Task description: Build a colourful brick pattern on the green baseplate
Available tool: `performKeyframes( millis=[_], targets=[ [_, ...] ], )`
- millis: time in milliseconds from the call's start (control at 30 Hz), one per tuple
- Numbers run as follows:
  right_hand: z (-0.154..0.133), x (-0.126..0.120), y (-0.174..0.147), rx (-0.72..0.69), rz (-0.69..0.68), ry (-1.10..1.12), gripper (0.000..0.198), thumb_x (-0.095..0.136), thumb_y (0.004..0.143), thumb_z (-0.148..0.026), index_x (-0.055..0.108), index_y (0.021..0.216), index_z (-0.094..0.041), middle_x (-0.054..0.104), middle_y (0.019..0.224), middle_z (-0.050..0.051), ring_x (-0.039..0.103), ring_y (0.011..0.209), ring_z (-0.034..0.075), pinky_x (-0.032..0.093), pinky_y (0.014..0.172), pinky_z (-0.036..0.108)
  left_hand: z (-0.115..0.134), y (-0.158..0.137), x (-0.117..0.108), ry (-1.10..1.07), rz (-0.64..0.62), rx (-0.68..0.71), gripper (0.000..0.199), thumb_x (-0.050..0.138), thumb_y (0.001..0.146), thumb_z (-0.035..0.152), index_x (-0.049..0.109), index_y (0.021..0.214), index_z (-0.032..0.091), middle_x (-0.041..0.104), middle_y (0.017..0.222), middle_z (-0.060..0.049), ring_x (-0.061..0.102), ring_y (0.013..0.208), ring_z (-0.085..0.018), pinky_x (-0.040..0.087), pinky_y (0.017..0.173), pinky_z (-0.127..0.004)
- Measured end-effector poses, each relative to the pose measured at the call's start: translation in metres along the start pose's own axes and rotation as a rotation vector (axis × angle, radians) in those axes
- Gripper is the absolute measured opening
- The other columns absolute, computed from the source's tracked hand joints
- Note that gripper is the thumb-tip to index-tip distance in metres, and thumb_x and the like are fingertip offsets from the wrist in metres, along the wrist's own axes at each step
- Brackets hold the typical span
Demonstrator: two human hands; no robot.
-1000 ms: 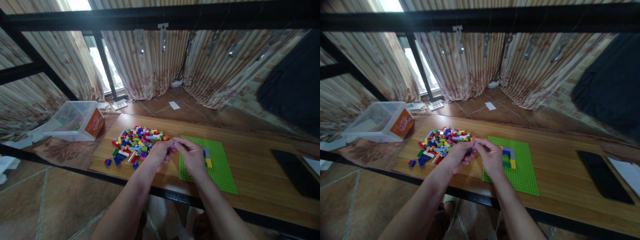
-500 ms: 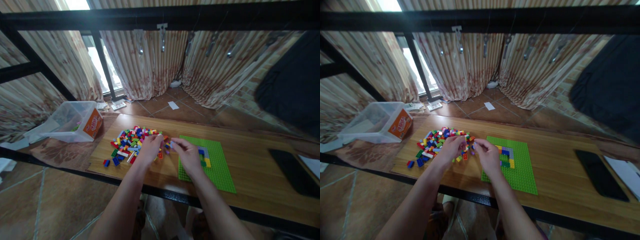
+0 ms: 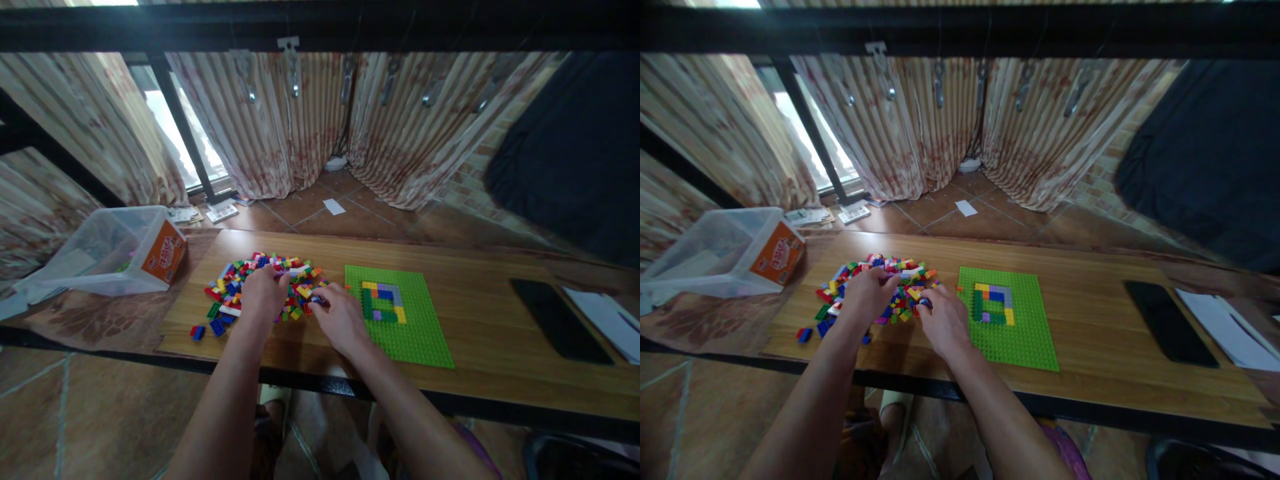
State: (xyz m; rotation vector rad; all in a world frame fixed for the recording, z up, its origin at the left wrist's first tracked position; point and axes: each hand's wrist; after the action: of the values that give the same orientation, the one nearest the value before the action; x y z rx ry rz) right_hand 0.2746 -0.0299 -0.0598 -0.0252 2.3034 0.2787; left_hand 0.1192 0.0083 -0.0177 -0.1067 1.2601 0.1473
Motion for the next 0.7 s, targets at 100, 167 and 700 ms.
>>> performKeyframes(
  millis=[100, 167, 700],
  targets=[
    [0.000, 0.002, 0.000, 0.005, -0.011, -0.021, 0.014, 0.061, 0.083, -0.022, 0.070, 0.095, -0.022, 0.065, 0.093, 0.004, 0.060, 0.086, 0.019, 0.044, 0.079, 0.031, -0.003, 0.000, 0.004, 0.028, 0.017, 0.030, 0.028, 0.053, 0.085, 0.038, 0.070, 0.093, 0.016, 0.072, 0.096, -0.014, 0.065, 0.095, -0.028, 0.047, 0.081, -0.034],
    [0.002, 0.003, 0.000, 0.000, -0.017, -0.031, 0.014, 0.061, 0.083, -0.021, 0.070, 0.094, -0.022, 0.065, 0.093, 0.004, 0.060, 0.086, 0.019, 0.044, 0.079, 0.031, -0.004, 0.000, 0.004, 0.041, 0.015, 0.040, 0.025, 0.056, 0.084, 0.035, 0.070, 0.094, 0.016, 0.071, 0.097, -0.014, 0.064, 0.096, -0.028, 0.047, 0.081, -0.033],
    [0.009, 0.000, 0.002, -0.032, -0.022, 0.031, 0.021, 0.055, 0.081, -0.011, 0.071, 0.090, -0.022, 0.066, 0.088, 0.004, 0.060, 0.080, 0.017, 0.045, 0.076, 0.030, -0.006, -0.008, -0.003, 0.057, -0.060, 0.066, 0.025, 0.054, 0.080, 0.021, 0.071, 0.099, 0.021, 0.070, 0.099, -0.011, 0.066, 0.093, -0.026, 0.050, 0.078, -0.032]
  ],
)
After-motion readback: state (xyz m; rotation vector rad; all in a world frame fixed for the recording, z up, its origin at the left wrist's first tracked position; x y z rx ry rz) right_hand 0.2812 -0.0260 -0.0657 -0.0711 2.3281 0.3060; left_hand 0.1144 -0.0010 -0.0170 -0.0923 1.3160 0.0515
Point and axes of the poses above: each hand's wrist, its own y-axis towards the middle knuckle, its own x-axis out of the palm, z = x × y
